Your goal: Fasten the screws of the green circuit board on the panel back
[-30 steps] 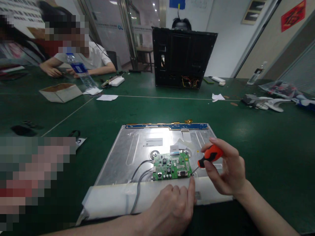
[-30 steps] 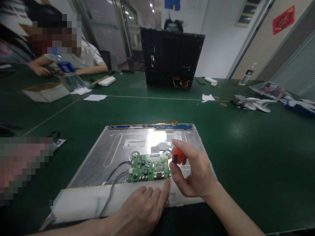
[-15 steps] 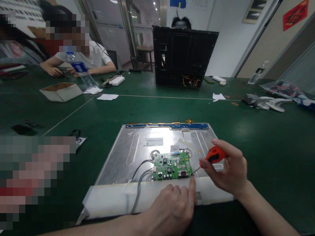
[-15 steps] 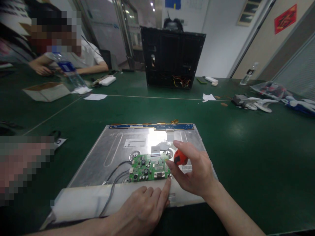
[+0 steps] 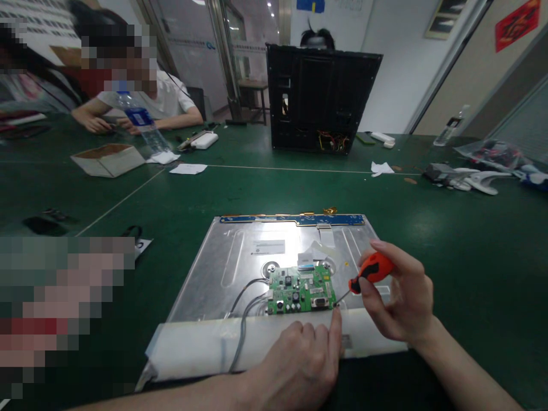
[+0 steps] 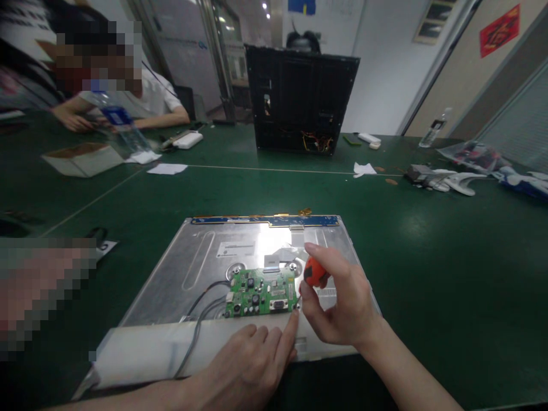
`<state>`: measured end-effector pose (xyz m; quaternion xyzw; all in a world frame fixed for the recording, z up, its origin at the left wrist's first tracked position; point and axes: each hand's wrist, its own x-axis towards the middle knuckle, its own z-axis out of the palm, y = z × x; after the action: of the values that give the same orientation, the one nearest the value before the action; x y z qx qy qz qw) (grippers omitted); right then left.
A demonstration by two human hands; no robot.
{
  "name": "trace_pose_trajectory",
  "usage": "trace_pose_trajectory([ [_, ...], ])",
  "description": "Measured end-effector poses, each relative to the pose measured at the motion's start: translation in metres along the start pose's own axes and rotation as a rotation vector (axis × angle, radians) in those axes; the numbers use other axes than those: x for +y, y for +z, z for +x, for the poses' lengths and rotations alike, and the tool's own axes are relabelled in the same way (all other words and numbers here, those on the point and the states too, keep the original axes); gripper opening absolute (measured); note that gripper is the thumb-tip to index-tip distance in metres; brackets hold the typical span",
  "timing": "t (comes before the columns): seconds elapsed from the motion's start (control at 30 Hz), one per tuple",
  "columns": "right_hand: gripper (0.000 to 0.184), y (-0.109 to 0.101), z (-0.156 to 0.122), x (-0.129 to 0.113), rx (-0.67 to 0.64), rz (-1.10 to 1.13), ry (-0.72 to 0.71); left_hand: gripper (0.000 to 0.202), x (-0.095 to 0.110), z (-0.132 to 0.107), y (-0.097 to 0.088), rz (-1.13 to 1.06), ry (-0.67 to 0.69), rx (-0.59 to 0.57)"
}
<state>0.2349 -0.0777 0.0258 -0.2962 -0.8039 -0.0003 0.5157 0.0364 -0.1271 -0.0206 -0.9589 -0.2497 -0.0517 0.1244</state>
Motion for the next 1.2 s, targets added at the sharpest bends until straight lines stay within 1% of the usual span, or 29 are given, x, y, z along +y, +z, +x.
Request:
trace_pose_trajectory([
  [0.07,0.071,0.0012,0.0000,0.0005,0.017,-0.032,-0.011,0.051,0.0004,-0.0007,0.0011,0.000,-0.002,-0.002],
  [0.2,0.070,0.0026,0.0037,0.0009,0.053,-0.141,-0.047,0.058,0.0007,-0.0013,0.0019,-0.029,0.009,-0.018],
  [0.27,0.069,0.0028,0.0055,0.0013,0.059,-0.163,-0.055,0.057,0.0002,-0.0009,0.0011,-0.032,0.010,-0.024],
  [0.43,0.071,0.0034,0.0064,0.0020,0.049,-0.125,-0.056,0.050,-0.0007,0.0004,-0.0007,-0.030,-0.002,-0.021],
  [0.83,0.065,-0.0009,0.0009,0.0011,0.000,-0.005,0.015,0.048,0.0002,0.0011,-0.0020,-0.011,-0.004,-0.031],
  [0.97,0.067,-0.0005,-0.0008,0.0018,0.024,-0.043,0.026,0.050,0.0007,0.0009,-0.0011,-0.007,-0.004,-0.030],
  [1.1,0.070,0.0010,0.0004,0.0015,0.070,-0.133,-0.030,0.053,0.0003,0.0011,0.0003,-0.016,0.007,-0.034],
  [1.2,0.068,0.0017,0.0019,0.0017,0.082,-0.176,-0.053,0.058,-0.0001,0.0008,-0.0004,-0.028,0.010,-0.055],
])
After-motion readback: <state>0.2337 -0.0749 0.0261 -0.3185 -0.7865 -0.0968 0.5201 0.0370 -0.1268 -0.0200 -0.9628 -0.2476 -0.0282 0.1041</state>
